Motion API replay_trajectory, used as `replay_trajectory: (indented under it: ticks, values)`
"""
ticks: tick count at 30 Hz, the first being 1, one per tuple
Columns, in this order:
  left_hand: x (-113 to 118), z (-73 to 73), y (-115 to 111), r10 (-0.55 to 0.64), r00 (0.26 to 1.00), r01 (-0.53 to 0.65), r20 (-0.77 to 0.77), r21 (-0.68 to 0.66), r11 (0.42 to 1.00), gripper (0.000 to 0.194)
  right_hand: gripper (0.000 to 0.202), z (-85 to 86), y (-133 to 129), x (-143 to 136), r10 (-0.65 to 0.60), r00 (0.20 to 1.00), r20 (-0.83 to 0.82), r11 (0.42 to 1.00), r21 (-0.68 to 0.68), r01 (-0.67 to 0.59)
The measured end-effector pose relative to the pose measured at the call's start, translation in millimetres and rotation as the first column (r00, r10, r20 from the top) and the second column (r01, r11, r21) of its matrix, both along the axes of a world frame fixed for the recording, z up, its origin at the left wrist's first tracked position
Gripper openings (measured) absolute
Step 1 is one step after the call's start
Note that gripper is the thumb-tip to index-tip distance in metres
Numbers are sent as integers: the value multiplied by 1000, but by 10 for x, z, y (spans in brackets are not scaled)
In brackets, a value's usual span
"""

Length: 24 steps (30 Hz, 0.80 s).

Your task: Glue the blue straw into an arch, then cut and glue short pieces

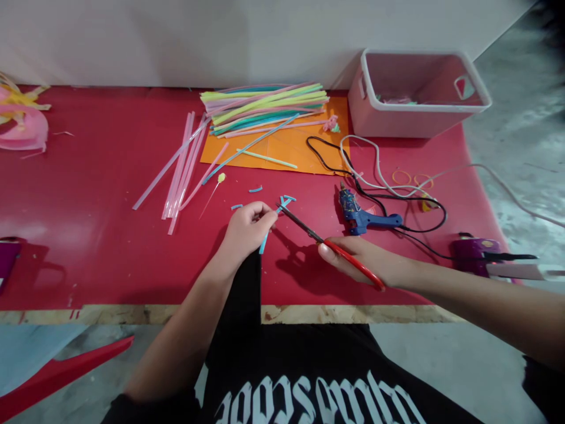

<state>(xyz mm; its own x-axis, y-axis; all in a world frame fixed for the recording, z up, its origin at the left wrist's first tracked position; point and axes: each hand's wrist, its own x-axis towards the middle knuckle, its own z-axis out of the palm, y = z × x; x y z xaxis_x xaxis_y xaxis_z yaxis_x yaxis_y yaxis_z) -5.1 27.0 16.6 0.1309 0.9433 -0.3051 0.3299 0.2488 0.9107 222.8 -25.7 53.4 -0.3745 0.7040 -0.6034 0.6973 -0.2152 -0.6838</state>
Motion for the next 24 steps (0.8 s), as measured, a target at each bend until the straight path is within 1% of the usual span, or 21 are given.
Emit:
replay_trajectory:
  ticks: [7, 15, 19, 24]
  values:
    - [8, 9, 12, -8, 1000, 9, 22, -43, 999, 19, 61, -41, 0, 13, 16, 1000, 17, 1000, -11, -16]
    - [27, -15, 16, -6, 999, 9, 51, -70, 998, 18, 57, -65, -22, 24, 18, 999, 34, 1000, -25, -17]
    - [22, -11, 16, -3, 998, 7, 56, -72, 997, 17, 59, -96, -41, 24, -23, 999, 22, 1000, -1, 23]
    - [37, -14, 12, -5, 999, 8, 49, -60, 998, 17, 61, -182, -41, 50, -58, 998, 14, 998, 24, 58]
